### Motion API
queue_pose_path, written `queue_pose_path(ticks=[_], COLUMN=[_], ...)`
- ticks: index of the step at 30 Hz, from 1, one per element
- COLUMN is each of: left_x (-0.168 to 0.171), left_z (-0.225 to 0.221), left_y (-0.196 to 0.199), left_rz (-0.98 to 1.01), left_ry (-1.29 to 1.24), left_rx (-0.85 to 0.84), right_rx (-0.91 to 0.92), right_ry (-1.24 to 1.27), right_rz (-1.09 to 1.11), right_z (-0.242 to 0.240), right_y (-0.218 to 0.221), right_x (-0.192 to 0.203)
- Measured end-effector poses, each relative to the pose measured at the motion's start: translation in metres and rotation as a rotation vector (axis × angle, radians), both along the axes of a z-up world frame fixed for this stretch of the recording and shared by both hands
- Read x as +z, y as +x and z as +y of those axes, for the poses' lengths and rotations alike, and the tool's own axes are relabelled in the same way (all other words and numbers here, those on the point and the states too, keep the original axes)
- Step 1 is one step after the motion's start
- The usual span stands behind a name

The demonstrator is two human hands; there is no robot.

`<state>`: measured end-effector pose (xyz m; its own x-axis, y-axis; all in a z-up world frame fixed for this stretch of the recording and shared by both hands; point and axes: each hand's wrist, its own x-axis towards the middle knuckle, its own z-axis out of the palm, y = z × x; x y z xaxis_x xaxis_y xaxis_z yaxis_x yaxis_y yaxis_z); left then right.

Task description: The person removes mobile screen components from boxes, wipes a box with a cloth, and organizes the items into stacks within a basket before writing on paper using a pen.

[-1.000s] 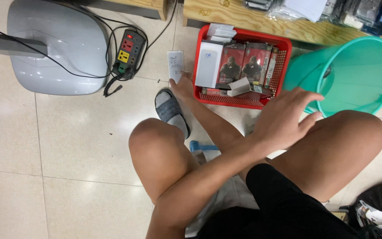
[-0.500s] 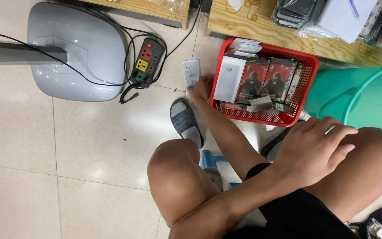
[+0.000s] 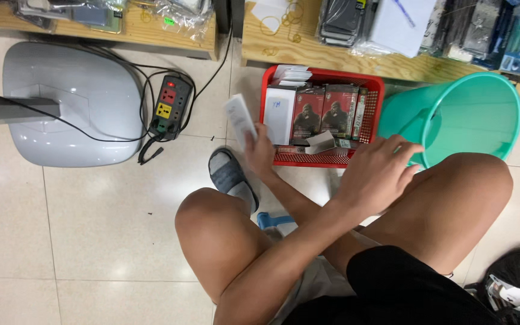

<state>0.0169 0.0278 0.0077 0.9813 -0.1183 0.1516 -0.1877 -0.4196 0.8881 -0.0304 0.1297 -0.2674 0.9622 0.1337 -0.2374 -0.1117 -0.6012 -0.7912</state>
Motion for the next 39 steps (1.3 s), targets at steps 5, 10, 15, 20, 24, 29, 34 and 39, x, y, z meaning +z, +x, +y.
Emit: queue_pose_path(ticks=[5,10,15,20,24,29,34,39], left_x=[-0.007,0.008,0.011,-0.006,-0.001,-0.011,-0.007,0.017], left_z=[-0.004,-0.008,-0.01,-0.01,-0.011,-0.018,-0.011,0.009], left_y=[0.007,-0.007,-0.004,0.0,-0.001,0.0,0.003,0.016], left_rz=[0.026,0.027,0.018,-0.075,-0.085,-0.028,-0.023,-0.01], left_ry=[0.062,0.091,0.124,0.113,0.082,0.122,0.126,0.087], left_rx=[-0.138,-0.197,-0.253,-0.22,-0.246,-0.248,-0.205,-0.084], right_rx=[-0.137,0.002,0.036,0.231,0.259,0.331,0.42,0.474], right_ry=[-0.396,-0.689,-0.797,-0.54,-0.609,-0.715,-0.79,-0.858], right_rz=[-0.392,-0.373,-0.493,-0.399,-0.338,-0.226,-0.104,0.003], right_z=[-0.078,-0.102,-0.12,-0.182,-0.233,-0.287,-0.306,-0.314], right_y=[0.028,0.052,0.068,0.077,0.08,0.082,0.08,0.093], right_x=[-0.026,-0.033,-0.011,0.093,0.094,0.084,0.065,0.092])
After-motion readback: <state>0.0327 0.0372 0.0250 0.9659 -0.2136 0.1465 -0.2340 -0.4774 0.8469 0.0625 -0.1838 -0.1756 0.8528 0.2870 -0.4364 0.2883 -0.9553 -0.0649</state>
